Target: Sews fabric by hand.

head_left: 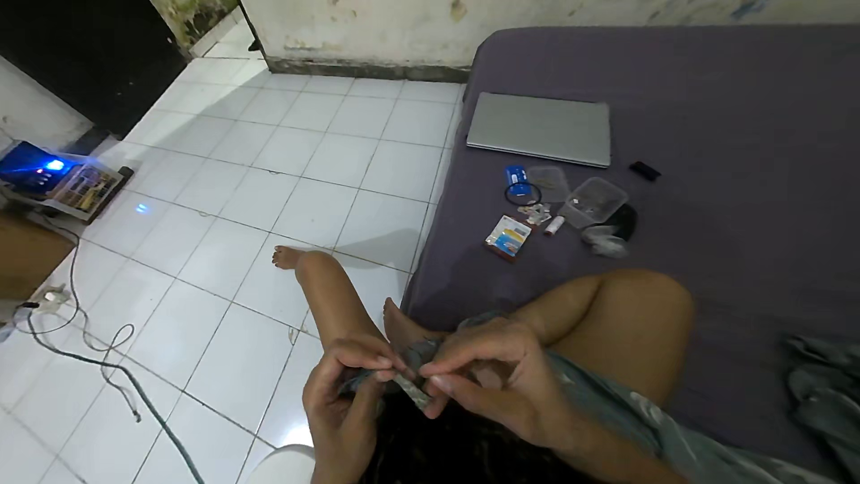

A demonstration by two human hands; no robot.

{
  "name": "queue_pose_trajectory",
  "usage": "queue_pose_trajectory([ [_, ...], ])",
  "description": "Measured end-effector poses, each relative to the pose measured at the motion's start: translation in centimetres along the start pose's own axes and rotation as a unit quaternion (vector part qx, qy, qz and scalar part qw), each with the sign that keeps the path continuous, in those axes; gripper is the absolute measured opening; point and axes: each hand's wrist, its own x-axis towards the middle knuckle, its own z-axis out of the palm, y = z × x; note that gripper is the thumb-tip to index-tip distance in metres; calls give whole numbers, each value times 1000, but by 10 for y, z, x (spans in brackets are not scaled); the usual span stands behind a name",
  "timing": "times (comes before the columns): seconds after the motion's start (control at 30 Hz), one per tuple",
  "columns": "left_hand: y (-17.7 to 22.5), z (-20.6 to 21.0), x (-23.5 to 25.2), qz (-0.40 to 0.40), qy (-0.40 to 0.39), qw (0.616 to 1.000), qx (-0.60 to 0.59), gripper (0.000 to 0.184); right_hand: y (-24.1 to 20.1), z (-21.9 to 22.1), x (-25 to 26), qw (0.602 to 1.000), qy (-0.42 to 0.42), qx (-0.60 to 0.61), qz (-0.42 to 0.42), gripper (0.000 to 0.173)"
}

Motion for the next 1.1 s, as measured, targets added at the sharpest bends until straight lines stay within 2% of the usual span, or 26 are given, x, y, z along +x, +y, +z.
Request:
queue_pose_trajectory([
  [0.33,2,3,-2,-4,-7,998,-67,11,-2,4,-2,999,-31,14,22,6],
  [1.1,3,0,-1,-25,-31,993,-109,12,-6,7,-1,999,-39,12,4,6],
])
